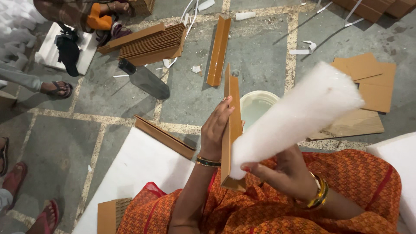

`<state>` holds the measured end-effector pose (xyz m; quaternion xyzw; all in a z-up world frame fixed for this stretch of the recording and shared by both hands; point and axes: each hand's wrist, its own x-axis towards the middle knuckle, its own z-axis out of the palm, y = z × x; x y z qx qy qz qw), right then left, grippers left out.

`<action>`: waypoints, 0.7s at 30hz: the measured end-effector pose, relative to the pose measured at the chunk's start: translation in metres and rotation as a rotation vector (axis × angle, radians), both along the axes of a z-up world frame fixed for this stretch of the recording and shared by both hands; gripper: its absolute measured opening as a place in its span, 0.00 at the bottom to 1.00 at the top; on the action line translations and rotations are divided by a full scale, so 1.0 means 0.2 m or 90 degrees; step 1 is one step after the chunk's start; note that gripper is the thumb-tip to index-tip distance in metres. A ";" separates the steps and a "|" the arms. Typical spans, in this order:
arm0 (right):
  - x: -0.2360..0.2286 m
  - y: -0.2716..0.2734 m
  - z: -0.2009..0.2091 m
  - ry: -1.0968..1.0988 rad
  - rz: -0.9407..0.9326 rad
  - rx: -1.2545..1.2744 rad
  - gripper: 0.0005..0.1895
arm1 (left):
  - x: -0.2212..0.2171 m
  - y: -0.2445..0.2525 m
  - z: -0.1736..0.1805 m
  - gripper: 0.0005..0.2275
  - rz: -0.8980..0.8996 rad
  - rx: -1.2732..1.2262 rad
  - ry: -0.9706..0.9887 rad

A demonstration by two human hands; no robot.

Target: The person sits on the floor and applies a liquid adhesive to a long, narrow piece of cardboard using a white foam roller. They repeatedly dip the roller into a white bucket of liquid and roll it along the cardboard surface.

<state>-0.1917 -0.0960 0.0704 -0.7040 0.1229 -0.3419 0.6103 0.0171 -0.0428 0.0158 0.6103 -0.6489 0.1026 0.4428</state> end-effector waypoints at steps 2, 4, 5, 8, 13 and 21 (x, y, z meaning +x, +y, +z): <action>0.02 -0.01 0.00 -0.005 -0.006 -0.006 0.13 | 0.00 0.00 -0.01 0.20 -0.008 0.001 0.004; 0.05 -0.03 -0.02 0.013 -0.031 -0.051 0.12 | 0.00 0.01 -0.01 0.19 -0.017 0.011 0.012; 0.07 -0.05 -0.04 0.034 -0.054 -0.092 0.12 | 0.00 0.01 -0.01 0.18 -0.026 0.005 0.013; 0.13 -0.12 -0.12 0.077 -0.098 -0.106 0.11 | -0.02 0.01 0.00 0.19 -0.051 -0.014 0.014; 0.16 -0.23 -0.20 0.068 -0.199 -0.151 0.23 | -0.06 0.04 0.02 0.20 -0.095 0.036 0.053; 0.16 -0.37 -0.27 0.055 -0.248 -0.076 0.22 | -0.10 0.07 0.02 0.21 -0.151 0.043 0.052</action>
